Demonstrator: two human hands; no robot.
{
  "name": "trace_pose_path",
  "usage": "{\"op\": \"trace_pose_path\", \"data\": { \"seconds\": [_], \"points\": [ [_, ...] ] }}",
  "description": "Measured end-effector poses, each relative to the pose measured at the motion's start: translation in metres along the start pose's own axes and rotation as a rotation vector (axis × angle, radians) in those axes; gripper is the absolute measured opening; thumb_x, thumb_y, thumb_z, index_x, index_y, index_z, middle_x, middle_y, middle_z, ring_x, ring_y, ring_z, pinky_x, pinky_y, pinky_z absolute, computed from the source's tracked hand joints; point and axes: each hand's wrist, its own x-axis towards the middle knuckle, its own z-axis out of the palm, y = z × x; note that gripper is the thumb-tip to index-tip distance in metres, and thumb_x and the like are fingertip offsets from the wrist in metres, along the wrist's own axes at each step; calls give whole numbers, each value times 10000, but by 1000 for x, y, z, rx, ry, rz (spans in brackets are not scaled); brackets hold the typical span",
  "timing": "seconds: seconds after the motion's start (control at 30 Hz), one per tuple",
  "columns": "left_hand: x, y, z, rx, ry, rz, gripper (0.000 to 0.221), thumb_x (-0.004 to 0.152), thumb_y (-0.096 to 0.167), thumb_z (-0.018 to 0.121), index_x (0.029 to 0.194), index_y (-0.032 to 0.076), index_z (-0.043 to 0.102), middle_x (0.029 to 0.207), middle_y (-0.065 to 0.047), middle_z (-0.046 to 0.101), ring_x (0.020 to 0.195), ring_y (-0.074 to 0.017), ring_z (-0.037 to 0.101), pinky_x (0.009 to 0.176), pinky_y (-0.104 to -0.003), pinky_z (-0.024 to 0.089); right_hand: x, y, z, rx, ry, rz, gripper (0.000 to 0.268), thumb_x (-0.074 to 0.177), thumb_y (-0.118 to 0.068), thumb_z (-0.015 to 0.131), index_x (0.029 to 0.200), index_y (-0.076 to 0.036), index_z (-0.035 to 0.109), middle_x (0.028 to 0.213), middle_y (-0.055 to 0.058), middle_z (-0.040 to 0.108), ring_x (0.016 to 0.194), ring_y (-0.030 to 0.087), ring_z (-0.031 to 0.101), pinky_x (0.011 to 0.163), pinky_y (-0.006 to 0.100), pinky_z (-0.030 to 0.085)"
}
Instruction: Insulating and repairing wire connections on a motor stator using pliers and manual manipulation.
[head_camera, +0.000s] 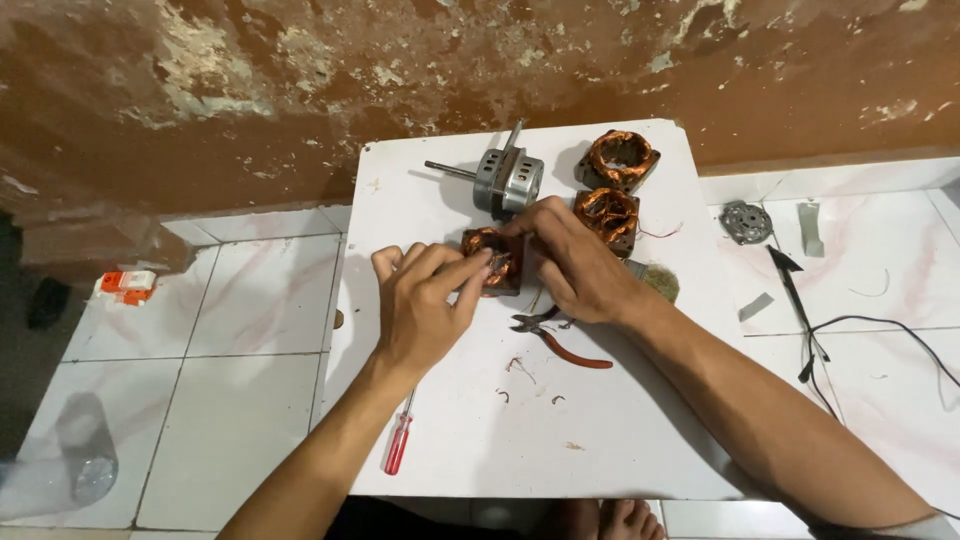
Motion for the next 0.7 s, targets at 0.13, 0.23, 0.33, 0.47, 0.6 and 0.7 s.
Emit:
{"op": "trace_pose_path", "data": {
  "seconds": [0.13, 0.23, 0.33, 0.47, 0.6, 0.7],
  "points": [
    [7, 9, -3, 2, -48, -56, 149, 883, 211, 773, 1012, 283, 795, 727, 72, 601, 695, -141, 585, 814, -376, 307, -3, 3, 4, -24, 20, -42, 395, 895, -102, 398, 1237, -32, 583, 1018, 152, 499, 777, 334, 606, 642, 442, 564],
    [14, 10, -3, 32, -74, -100, 72, 904, 244, 760, 958, 266, 803, 711, 57, 615, 681, -149, 582, 795, -374, 318, -6, 10, 7, -49, 43, -52, 387, 917, -116, 399, 1256, -66, 577, 1047, 157, 517, 799, 370, 616, 676, 464, 567],
    [24, 15, -6, 40, -171, -155, 73, 863, 234, 778, 927, 249, 809, 683, 42, 628, 670, -172, 592, 778, -380, 319, -5, 9, 7, -19, 52, -42, 398, 897, -102, 424, 1261, -67, 581, 1050, 153, 526, 793, 352, 617, 682, 464, 568],
    [43, 25, -13, 52, -418, -334, 83, 844, 224, 755, 883, 190, 821, 643, -21, 675, 695, -238, 639, 810, -401, 341, -2, 3, 4, -32, 71, -72, 395, 889, -77, 413, 1244, -53, 584, 1045, 159, 527, 776, 362, 612, 682, 459, 568],
    [63, 25, -18, 55, -648, -512, 152, 855, 263, 699, 890, 172, 816, 635, -21, 712, 695, -291, 681, 818, -407, 341, -5, 11, 9, -15, 85, -82, 390, 898, -95, 418, 1250, -57, 581, 1058, 161, 521, 778, 361, 609, 674, 457, 562],
    [69, 22, -9, 98, -769, -621, 144, 842, 277, 674, 839, 239, 812, 610, 24, 707, 716, -287, 700, 823, -392, 351, -5, 9, 8, -24, 90, -67, 386, 887, -94, 441, 1246, -61, 579, 1067, 170, 527, 771, 370, 609, 668, 486, 558]
  ]
}}
